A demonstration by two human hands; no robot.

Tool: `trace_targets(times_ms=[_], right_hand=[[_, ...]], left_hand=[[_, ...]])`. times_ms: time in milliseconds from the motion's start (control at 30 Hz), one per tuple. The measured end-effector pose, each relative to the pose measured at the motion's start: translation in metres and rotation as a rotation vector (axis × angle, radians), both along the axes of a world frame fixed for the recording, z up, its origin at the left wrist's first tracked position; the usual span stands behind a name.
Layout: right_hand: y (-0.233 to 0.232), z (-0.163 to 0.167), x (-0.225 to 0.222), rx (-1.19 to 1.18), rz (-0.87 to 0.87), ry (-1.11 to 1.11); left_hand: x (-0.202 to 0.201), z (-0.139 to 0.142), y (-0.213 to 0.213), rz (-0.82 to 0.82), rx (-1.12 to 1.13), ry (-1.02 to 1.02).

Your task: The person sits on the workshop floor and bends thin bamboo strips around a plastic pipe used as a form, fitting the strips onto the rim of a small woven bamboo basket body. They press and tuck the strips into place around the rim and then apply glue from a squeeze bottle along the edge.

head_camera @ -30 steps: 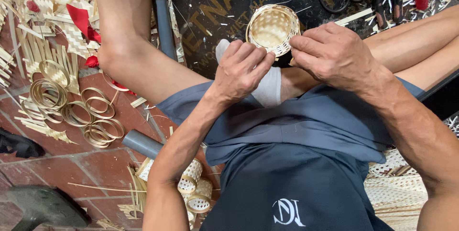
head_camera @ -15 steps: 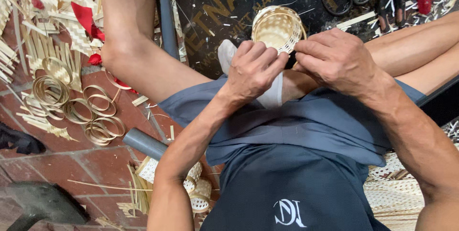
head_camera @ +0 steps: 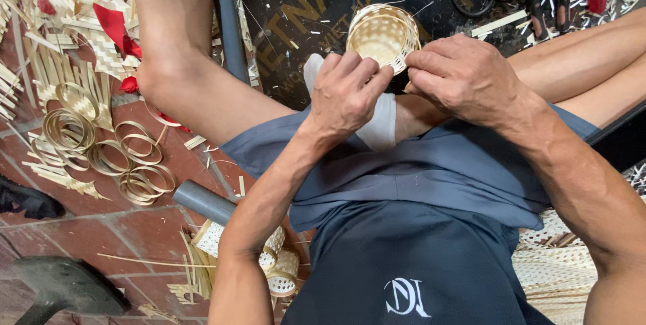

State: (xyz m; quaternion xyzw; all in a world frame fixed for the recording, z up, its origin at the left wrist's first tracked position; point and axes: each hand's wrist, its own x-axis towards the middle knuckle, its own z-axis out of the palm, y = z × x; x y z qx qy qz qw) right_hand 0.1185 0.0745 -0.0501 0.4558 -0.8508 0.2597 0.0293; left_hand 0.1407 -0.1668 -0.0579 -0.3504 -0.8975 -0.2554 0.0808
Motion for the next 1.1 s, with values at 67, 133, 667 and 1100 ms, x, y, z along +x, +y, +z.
trace_targets(times_ms=[67, 133, 667, 1100], right_hand=[[0.000, -0.001, 0.000, 0.005, 0.013, -0.001], [0.001, -0.002, 0.000, -0.008, 0.017, -0.040], [0.004, -0.009, -0.001, -0.016, 0.038, -0.068], [0.003, -0.013, -0.004, 0.010, 0.060, -0.070]], left_hand=[[-0.001, 0.000, 0.000, 0.025, 0.004, -0.048], [0.000, 0.000, 0.001, 0.054, -0.001, -0.121], [-0.009, -0.003, 0.000, -0.020, -0.101, -0.279], [-0.002, -0.006, 0.004, 0.028, -0.095, -0.232]])
